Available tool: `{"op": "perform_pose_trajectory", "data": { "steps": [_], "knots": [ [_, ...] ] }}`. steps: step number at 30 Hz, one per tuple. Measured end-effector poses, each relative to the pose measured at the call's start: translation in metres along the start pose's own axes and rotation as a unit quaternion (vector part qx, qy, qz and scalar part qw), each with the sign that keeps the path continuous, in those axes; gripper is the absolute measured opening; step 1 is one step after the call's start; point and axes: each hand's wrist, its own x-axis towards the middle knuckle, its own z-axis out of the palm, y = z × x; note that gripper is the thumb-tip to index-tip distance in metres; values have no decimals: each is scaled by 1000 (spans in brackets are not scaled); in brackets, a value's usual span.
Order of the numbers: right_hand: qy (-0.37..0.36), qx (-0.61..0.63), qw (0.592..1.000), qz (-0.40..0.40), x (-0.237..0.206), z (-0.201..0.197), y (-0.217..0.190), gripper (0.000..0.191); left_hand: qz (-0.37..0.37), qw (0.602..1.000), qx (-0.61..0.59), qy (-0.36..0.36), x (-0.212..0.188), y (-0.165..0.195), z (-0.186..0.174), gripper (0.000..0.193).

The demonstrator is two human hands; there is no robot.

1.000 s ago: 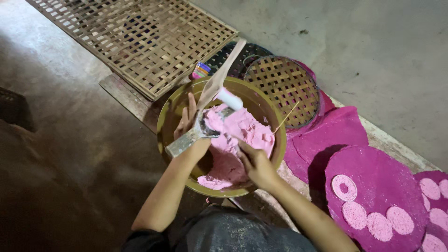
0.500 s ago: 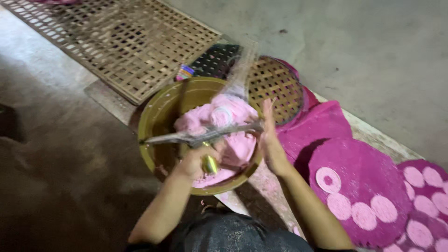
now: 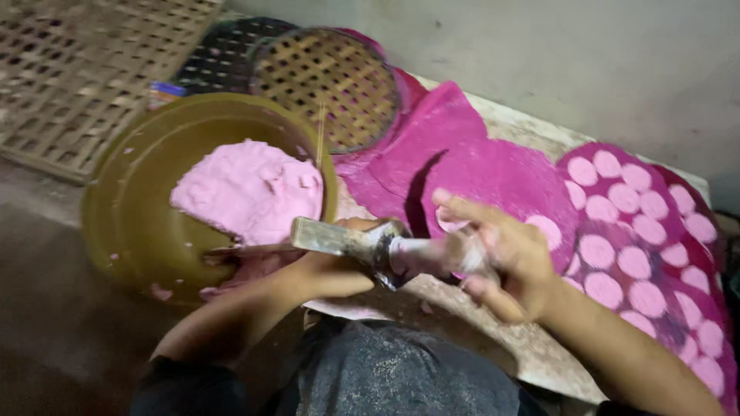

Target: The person scoops pink rice batter from a large basin into a wooden hand press, then squeezes the press to extrude round batter portions onto pink mesh trays. They fill tray after tray, set filled trays aside, and cover a finished tray with a mesh lid.

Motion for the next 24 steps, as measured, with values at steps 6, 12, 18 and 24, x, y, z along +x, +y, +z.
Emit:
{"op": "perform_pose_trajectory", "data": {
  "steps": [6,12,18,24],
  "knots": [
    [-12,-74,995,60,-55,1,3,68,156,980,-82,-89,38,34,37,37],
    [-46,44,948,313,-94,-53,12,79,60,976,-99,-182,115,43,46,53],
    [-83,324,828,451,-140,-120,41,106,215,900,-341,-166,188,37,42,60],
    [-94,436,649,617,-193,-112,68,113,319,503,-781,-185,242,5,58,77]
  ]
}}
